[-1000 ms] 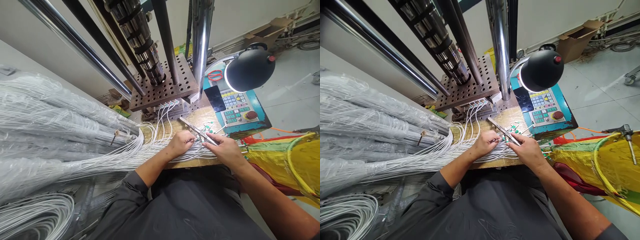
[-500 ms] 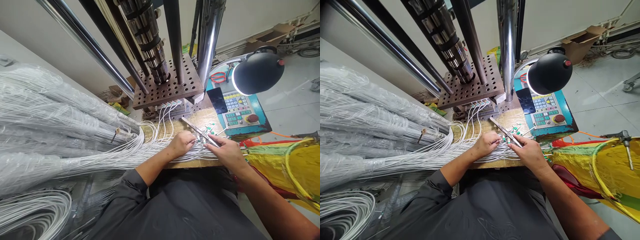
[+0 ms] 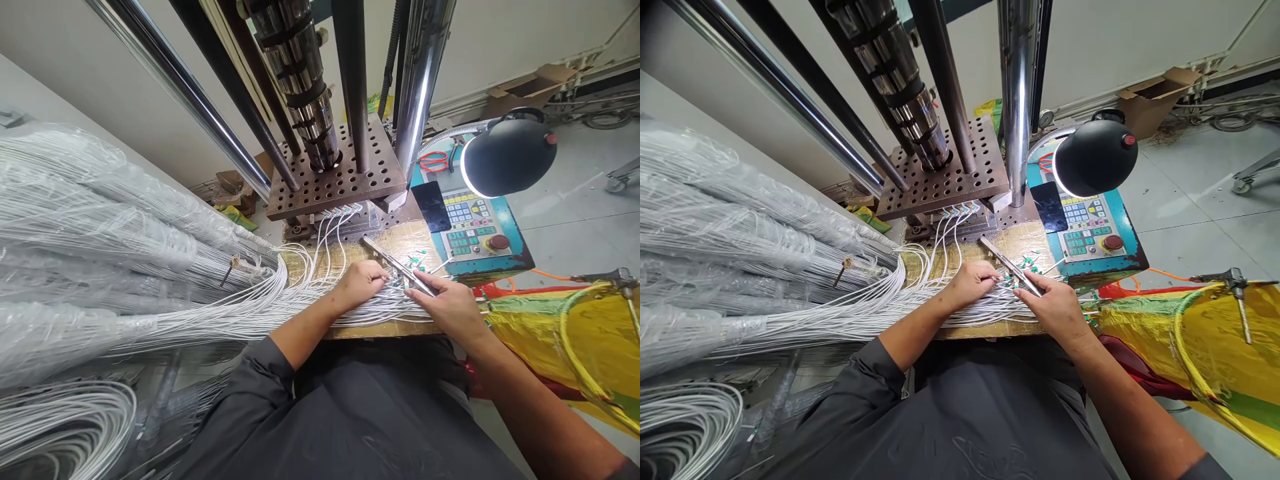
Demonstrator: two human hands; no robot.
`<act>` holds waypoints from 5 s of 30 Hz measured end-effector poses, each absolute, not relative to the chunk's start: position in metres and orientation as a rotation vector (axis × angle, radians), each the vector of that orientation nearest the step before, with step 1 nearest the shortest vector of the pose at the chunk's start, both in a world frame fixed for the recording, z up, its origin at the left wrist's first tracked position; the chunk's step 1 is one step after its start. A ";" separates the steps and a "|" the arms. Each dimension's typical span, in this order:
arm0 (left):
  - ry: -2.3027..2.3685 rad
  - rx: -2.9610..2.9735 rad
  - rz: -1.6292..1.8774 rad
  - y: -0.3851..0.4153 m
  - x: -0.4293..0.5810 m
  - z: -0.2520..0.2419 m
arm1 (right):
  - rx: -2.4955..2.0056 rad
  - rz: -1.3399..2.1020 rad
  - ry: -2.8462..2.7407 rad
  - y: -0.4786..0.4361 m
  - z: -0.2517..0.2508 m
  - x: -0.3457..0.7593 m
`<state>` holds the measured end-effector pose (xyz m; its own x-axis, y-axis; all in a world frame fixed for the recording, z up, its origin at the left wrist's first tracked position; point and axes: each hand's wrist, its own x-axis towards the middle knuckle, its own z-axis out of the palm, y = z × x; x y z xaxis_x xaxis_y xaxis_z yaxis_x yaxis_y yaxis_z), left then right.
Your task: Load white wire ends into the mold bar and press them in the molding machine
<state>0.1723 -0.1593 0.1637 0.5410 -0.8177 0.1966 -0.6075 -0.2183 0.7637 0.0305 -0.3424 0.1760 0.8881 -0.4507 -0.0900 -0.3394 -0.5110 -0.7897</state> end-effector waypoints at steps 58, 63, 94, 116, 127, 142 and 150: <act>-1.023 2.184 -0.310 -0.156 0.179 0.174 | -2.122 -0.187 0.586 -0.341 0.178 0.030; -1.046 2.229 -0.266 -0.156 0.176 0.174 | -2.134 -0.156 0.606 -0.341 0.181 0.030; -0.794 2.135 -0.517 -0.164 0.218 0.169 | -2.155 -0.172 0.628 -0.343 0.179 0.031; -0.844 2.080 -0.630 -0.163 0.224 0.168 | -2.115 -0.117 0.651 -0.341 0.184 0.031; -0.897 2.123 -0.512 -0.167 0.223 0.161 | -2.123 -0.131 0.616 -0.345 0.171 0.032; -0.242 2.017 0.227 -0.115 0.254 0.181 | -2.794 -0.430 0.142 -0.346 0.168 0.022; 0.306 1.354 -0.575 -0.112 0.289 0.169 | -2.660 -0.532 -0.065 -0.376 0.192 0.070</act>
